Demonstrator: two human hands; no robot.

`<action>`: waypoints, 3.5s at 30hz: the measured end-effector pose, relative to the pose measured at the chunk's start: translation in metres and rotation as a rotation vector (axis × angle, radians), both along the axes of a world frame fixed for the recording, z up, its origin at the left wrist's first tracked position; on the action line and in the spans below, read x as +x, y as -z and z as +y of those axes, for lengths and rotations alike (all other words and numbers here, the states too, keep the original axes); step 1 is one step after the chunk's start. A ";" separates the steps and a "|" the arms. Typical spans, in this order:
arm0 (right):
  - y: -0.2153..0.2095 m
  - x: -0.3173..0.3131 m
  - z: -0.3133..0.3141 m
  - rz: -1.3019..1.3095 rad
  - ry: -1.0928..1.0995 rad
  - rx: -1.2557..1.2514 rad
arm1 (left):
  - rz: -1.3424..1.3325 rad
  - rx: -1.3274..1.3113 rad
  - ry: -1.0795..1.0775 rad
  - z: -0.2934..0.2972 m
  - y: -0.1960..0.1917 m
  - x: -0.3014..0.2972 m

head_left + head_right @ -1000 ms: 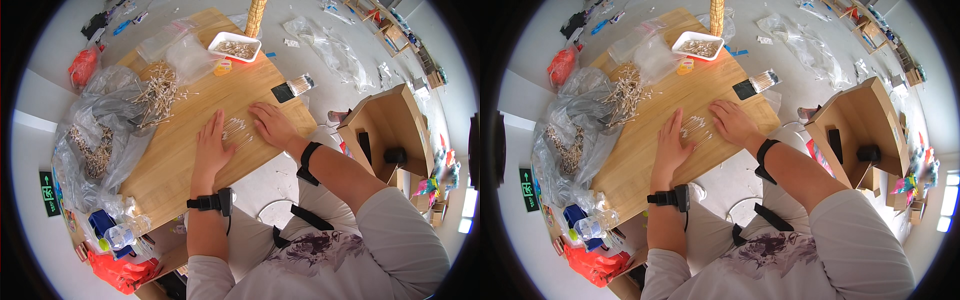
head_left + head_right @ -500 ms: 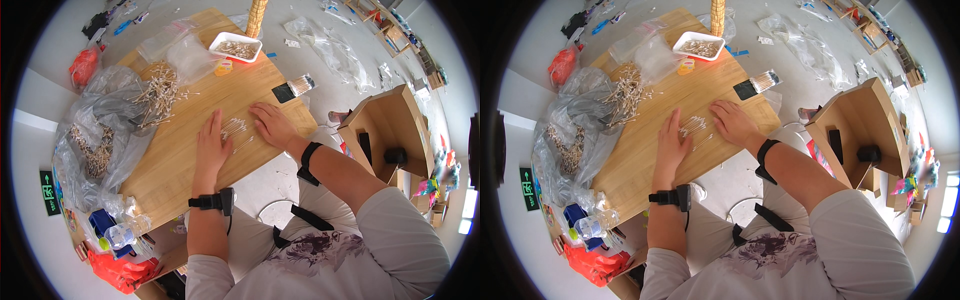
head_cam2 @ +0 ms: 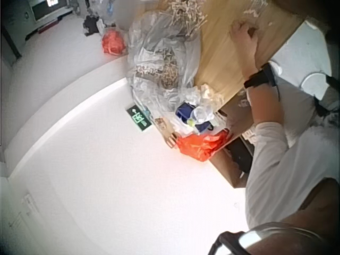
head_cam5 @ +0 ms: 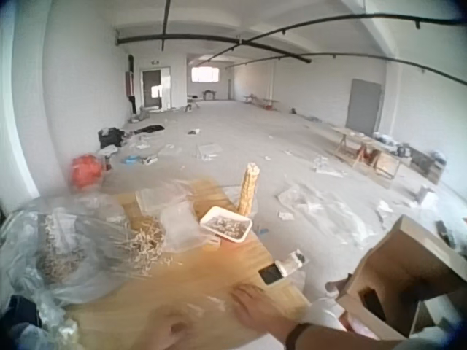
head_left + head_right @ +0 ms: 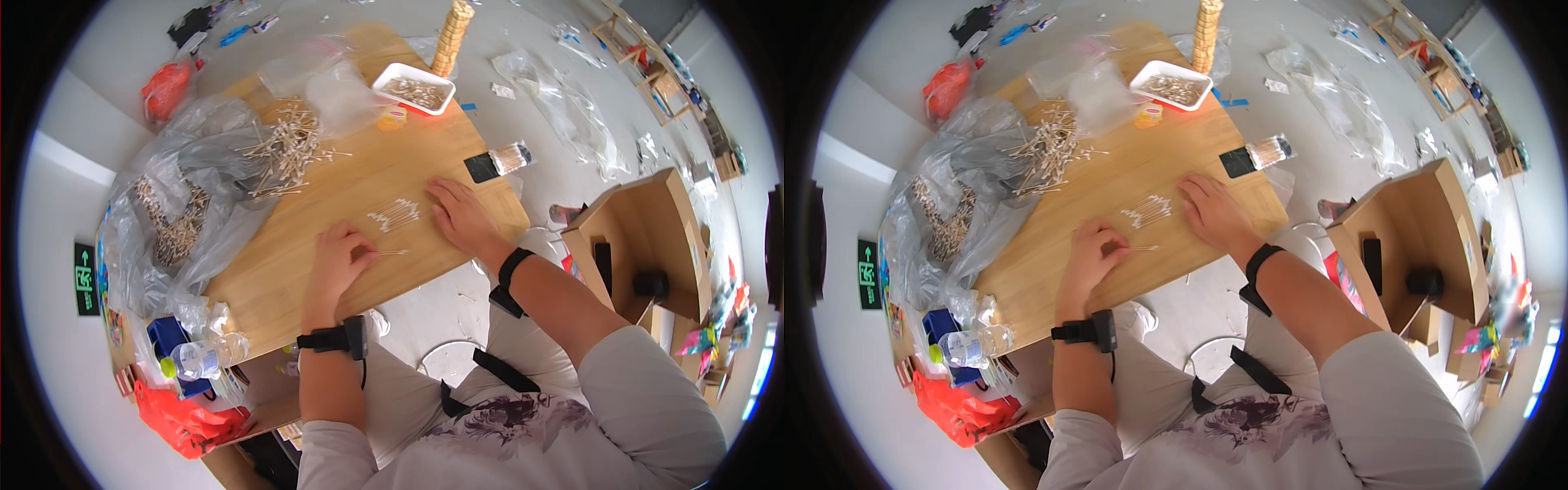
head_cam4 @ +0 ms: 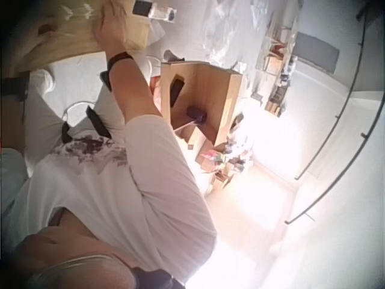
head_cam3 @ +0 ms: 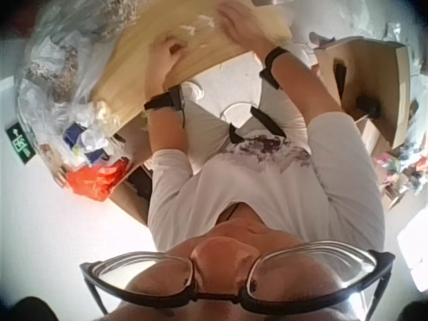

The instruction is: Packing cotton swabs into small plastic bags and applying labels.

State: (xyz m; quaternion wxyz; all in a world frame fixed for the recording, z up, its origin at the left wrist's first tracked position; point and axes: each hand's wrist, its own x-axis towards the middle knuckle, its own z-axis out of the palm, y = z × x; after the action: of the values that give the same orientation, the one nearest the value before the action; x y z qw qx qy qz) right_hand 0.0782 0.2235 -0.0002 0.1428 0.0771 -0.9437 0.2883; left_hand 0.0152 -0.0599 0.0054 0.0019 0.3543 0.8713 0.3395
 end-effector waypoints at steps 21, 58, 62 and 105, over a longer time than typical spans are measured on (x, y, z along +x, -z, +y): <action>0.012 0.004 0.009 -0.024 0.081 -0.266 | 0.256 -0.025 -0.352 0.079 0.013 0.018; -0.312 0.158 -0.001 0.401 -1.468 -1.498 | 0.251 -0.368 -0.276 0.116 0.036 0.019; -0.313 0.147 0.016 0.055 -1.633 -1.489 | 0.248 -0.396 -0.283 0.123 0.041 0.003; 0.000 0.077 0.035 -0.705 0.012 -1.584 | 0.270 -0.099 -0.287 0.074 0.006 0.055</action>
State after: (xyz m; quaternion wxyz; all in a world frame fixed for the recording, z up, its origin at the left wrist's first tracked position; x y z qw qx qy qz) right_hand 0.1549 0.2583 -0.0004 -0.1450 -0.1439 -0.4544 0.8671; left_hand 0.0705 0.0141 -0.0007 -0.1458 0.2680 0.9209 0.2425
